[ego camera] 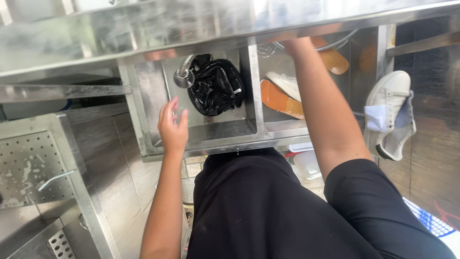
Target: The person cleans a shoe in a metal sink by scrubbing the upper and sole with different brushes and rinsing it with a pressurized water hose.
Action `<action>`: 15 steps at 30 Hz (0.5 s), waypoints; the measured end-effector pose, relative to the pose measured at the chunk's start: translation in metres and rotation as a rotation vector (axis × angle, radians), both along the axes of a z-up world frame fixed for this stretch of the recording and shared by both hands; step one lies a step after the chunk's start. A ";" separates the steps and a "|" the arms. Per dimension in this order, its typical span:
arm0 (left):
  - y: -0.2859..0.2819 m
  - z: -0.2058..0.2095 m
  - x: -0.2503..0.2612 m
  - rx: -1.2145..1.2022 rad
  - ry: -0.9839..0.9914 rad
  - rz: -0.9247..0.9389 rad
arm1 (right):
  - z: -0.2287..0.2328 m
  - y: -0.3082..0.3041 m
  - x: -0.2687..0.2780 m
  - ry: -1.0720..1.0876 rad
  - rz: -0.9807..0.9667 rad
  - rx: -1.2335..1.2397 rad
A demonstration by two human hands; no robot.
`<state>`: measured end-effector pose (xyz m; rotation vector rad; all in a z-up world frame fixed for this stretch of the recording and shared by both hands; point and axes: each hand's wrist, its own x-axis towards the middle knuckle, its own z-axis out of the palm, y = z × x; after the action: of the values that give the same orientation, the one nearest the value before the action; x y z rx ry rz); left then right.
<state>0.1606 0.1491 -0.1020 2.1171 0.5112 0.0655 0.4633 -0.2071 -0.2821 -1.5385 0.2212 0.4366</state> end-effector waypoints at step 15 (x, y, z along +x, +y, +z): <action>-0.077 -0.025 -0.043 -0.199 0.196 0.004 | 0.018 -0.151 -0.187 0.378 0.605 -1.177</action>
<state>0.1175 0.0723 -0.1271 1.9371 0.6117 -0.1857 0.2759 -0.3582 -0.2639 -2.6816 0.3296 1.2212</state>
